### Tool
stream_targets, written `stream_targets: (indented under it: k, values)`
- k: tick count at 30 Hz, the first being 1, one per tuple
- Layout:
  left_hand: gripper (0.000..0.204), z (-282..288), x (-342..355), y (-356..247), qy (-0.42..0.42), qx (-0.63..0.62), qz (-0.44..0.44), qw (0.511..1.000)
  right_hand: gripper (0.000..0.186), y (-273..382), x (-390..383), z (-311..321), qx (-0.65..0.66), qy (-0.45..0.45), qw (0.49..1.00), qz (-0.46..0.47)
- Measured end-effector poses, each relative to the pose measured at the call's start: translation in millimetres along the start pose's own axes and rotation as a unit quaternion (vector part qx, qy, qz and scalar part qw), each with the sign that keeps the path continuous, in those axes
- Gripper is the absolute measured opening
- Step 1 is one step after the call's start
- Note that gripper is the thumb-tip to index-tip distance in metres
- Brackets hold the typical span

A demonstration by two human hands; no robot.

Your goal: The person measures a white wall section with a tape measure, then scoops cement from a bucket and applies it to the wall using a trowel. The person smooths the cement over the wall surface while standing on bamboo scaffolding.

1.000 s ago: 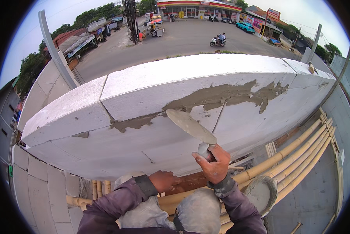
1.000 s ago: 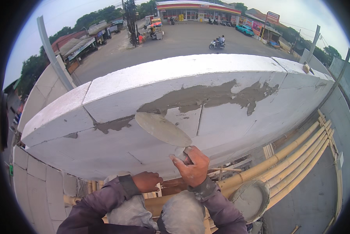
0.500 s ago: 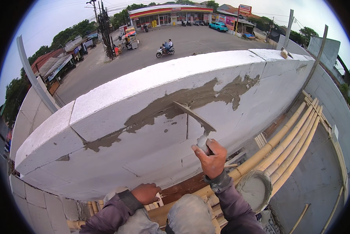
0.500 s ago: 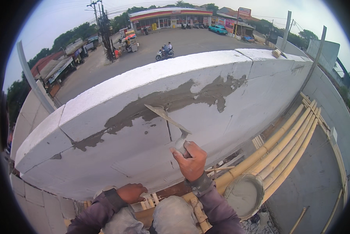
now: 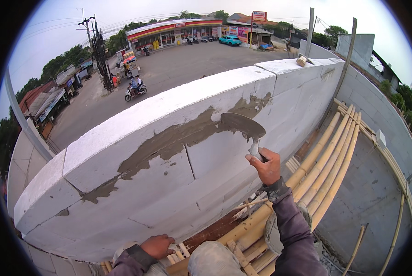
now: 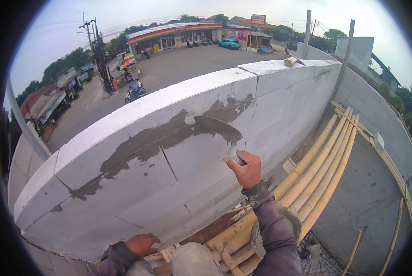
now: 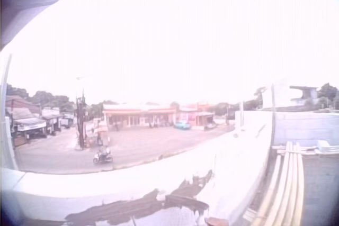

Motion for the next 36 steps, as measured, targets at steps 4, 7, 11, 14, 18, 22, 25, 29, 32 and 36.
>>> stream_targets:
  k: [4,7,11,14,18,22,25,29,32,36]
  values:
    - [0.047,-2,2,3,0.001,-0.003,-0.001,1.000,0.028,-26,25,28,0.006,-0.005,0.999,-0.038]
    - [0.048,-4,3,5,0.002,-0.008,0.002,1.000,0.028,-40,40,52,-0.005,0.011,0.999,-0.053]
    - [0.048,-3,3,7,-0.003,-0.012,0.001,1.000,0.029,-63,60,82,-0.005,0.008,0.998,-0.058]
    - [0.045,0,0,6,-0.009,-0.013,0.014,1.000,0.030,-83,71,106,-0.051,-0.020,0.997,-0.044]
    - [0.044,4,-6,4,-0.015,-0.010,0.015,1.000,0.032,-86,66,133,-0.165,-0.127,0.978,-0.015]
    - [0.043,3,-11,2,-0.034,-0.015,-0.001,0.999,0.027,-28,38,114,-0.166,-0.087,0.981,0.044]
    - [0.041,2,-11,0,-0.045,-0.015,-0.010,0.999,0.027,45,25,68,-0.153,0.060,0.979,0.123]
    - [0.040,3,-15,-3,-0.076,-0.007,-0.024,0.997,0.028,131,9,0,-0.117,0.206,0.954,0.185]
    - [0.041,3,-20,-3,-0.079,-0.017,-0.038,0.996,0.030,183,8,-38,-0.136,0.297,0.923,0.203]
    - [0.041,4,-24,-3,-0.097,-0.031,-0.064,0.993,0.032,222,17,-80,-0.185,0.394,0.875,0.213]
Point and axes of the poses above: each hand's wrist, its own x-axis towards the middle knuckle, its own z-axis out of the back of the hand, y = z × x, the point moved 3 cm from there along x, towards the middle knuckle, and after that the axes turned 2 degrees about -y, right-handed, at the moved point
